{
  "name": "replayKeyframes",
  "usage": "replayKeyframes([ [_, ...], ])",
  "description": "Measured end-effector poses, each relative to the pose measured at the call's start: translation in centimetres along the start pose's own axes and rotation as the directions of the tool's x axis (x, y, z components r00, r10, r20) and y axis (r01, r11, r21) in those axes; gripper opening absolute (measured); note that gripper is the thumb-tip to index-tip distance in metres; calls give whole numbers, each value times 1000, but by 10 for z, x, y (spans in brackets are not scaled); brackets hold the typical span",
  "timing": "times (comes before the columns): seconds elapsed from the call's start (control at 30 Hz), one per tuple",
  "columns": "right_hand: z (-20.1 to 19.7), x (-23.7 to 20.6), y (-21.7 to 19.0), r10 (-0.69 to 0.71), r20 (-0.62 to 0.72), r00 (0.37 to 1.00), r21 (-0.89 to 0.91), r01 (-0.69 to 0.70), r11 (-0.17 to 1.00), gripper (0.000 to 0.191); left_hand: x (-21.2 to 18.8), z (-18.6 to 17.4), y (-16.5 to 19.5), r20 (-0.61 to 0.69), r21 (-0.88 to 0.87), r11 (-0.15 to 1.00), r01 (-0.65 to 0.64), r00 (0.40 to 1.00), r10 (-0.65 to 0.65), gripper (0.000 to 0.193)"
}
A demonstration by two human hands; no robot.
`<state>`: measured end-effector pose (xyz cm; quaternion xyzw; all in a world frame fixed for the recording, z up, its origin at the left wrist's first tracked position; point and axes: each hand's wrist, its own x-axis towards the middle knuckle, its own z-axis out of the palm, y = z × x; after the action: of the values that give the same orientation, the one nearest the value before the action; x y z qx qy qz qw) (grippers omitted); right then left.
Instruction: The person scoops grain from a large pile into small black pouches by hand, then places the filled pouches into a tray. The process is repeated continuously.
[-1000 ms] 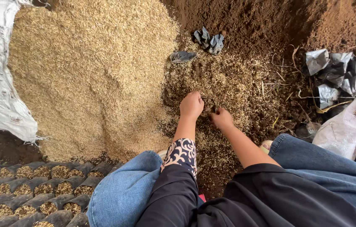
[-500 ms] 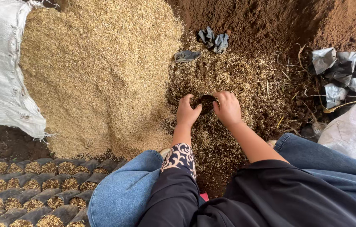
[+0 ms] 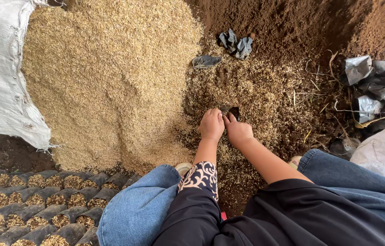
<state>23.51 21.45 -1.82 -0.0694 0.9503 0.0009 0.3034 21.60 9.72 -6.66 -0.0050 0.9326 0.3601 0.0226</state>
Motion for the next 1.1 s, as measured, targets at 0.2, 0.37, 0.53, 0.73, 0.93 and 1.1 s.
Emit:
replayKeyframes([
  [0.2, -9, 19, 2, -51, -48, 998, -19, 50, 999, 74, 9, -9, 7, 1, -48, 995, 84, 996, -84, 13],
  [0.37, -10, 13, 33, -29, -416, 909, 324, 178, 929, 35, 8, -44, 25, 124, -97, 938, 332, 939, -320, 27],
  [0.53, -2, 14, 44, 331, -268, 905, 594, -115, 796, 31, 5, -52, 24, 486, 191, 839, 509, 693, -532, 62],
  [0.73, -1, 23, 56, 243, 77, 967, 850, -191, 490, 31, 9, -17, 9, 414, -23, 833, 553, 764, -496, 35],
  [0.93, 25, 24, 68, 185, -586, 789, 428, 107, 897, 27, 24, -37, -15, 496, -565, 462, 683, 729, -472, 23],
  [1.1, 54, 25, 8, -393, -482, 783, -88, 403, 911, 50, 39, -70, -27, 272, -738, 476, 479, 856, -440, 21],
])
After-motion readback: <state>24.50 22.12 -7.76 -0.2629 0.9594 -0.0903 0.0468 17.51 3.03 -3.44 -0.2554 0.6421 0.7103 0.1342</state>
